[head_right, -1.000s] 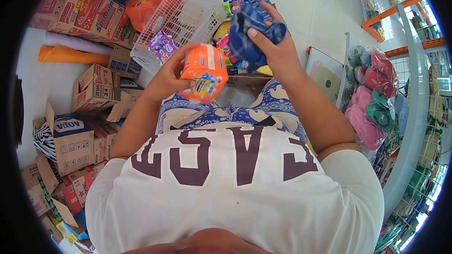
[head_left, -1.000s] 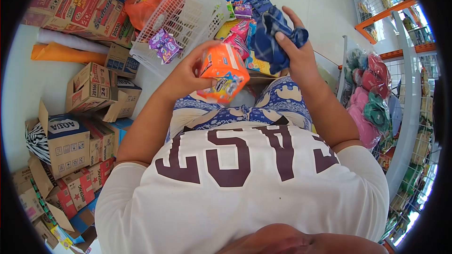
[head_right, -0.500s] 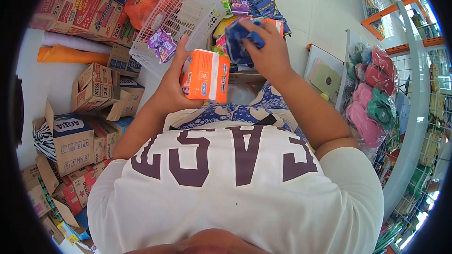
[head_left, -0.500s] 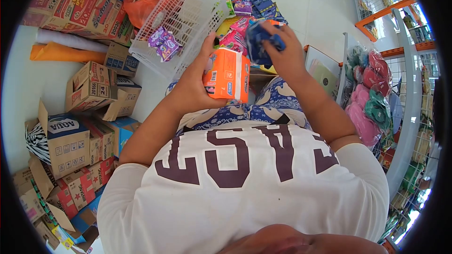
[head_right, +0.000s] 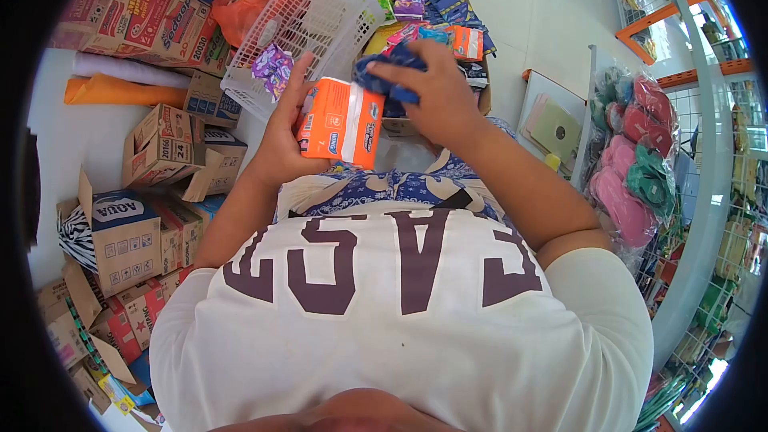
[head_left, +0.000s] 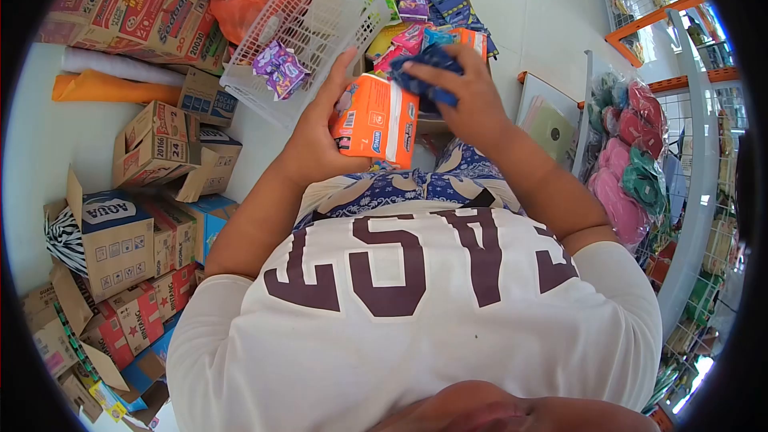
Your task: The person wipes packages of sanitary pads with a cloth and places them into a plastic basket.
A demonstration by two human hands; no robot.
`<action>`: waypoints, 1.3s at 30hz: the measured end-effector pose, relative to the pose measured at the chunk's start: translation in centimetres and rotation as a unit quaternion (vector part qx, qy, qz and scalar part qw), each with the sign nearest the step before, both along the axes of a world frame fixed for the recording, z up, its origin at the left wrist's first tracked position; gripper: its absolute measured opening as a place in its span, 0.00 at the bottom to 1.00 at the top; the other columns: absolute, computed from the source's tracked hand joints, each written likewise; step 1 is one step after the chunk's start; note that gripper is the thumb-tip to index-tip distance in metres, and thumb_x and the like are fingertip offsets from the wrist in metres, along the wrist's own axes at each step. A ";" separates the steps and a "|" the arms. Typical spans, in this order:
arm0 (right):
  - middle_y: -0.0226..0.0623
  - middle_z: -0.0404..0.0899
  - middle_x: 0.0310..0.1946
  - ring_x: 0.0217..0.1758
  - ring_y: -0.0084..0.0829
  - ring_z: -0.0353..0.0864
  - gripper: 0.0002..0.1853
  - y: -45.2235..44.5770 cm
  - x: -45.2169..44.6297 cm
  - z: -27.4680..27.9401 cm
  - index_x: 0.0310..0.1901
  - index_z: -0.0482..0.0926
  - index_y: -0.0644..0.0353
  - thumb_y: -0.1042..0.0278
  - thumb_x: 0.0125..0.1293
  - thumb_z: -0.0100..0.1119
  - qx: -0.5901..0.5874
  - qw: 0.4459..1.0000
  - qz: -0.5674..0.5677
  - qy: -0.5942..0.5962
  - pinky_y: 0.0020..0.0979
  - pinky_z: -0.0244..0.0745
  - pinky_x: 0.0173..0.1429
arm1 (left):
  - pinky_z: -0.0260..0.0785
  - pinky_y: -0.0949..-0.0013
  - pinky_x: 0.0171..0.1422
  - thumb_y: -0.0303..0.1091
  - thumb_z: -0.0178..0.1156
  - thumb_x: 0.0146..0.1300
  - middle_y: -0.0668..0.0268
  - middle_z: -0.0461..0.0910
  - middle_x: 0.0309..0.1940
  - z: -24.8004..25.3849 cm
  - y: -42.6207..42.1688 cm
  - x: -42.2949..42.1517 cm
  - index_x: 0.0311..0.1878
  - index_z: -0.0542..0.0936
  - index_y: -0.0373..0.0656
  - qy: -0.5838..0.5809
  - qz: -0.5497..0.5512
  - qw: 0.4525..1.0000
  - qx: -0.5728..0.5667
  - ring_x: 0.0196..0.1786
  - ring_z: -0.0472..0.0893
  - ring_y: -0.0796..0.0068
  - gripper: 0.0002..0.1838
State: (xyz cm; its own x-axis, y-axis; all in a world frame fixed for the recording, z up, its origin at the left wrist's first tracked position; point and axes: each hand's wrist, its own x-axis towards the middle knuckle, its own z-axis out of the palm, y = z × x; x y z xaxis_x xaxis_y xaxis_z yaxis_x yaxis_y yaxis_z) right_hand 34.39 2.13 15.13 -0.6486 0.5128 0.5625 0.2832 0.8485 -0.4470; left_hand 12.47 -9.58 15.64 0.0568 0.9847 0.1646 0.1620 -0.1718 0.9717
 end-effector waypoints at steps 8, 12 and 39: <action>0.35 0.73 0.46 0.45 0.39 0.73 0.26 -2.8 -0.1 2.2 0.49 0.85 0.33 0.68 0.44 0.71 0.120 0.985 0.097 -0.083 0.35 0.74 0.46 | 0.70 0.63 0.61 0.30 0.74 0.36 0.51 0.73 0.57 -0.6 0.3 0.0 0.77 0.52 0.45 0.155 0.034 0.985 0.074 0.54 0.77 0.61 0.61; 0.34 0.73 0.46 0.46 0.40 0.73 0.23 -1.5 0.8 2.0 0.48 0.85 0.33 0.67 0.46 0.68 0.104 0.990 -0.028 -0.092 0.36 0.75 0.46 | 0.70 0.60 0.58 0.33 0.72 0.39 0.52 0.74 0.50 0.7 -0.1 0.0 0.76 0.54 0.44 0.187 0.049 0.981 0.035 0.51 0.75 0.56 0.58; 0.44 0.70 0.52 0.54 0.46 0.74 0.31 -0.7 0.7 1.0 0.55 0.82 0.36 0.81 0.50 0.65 -0.158 0.986 -0.061 0.004 0.42 0.73 0.59 | 0.69 0.58 0.68 0.47 0.64 0.54 0.53 0.73 0.62 0.0 -0.1 0.7 0.71 0.62 0.36 -0.389 0.007 0.919 -0.066 0.63 0.76 0.61 0.44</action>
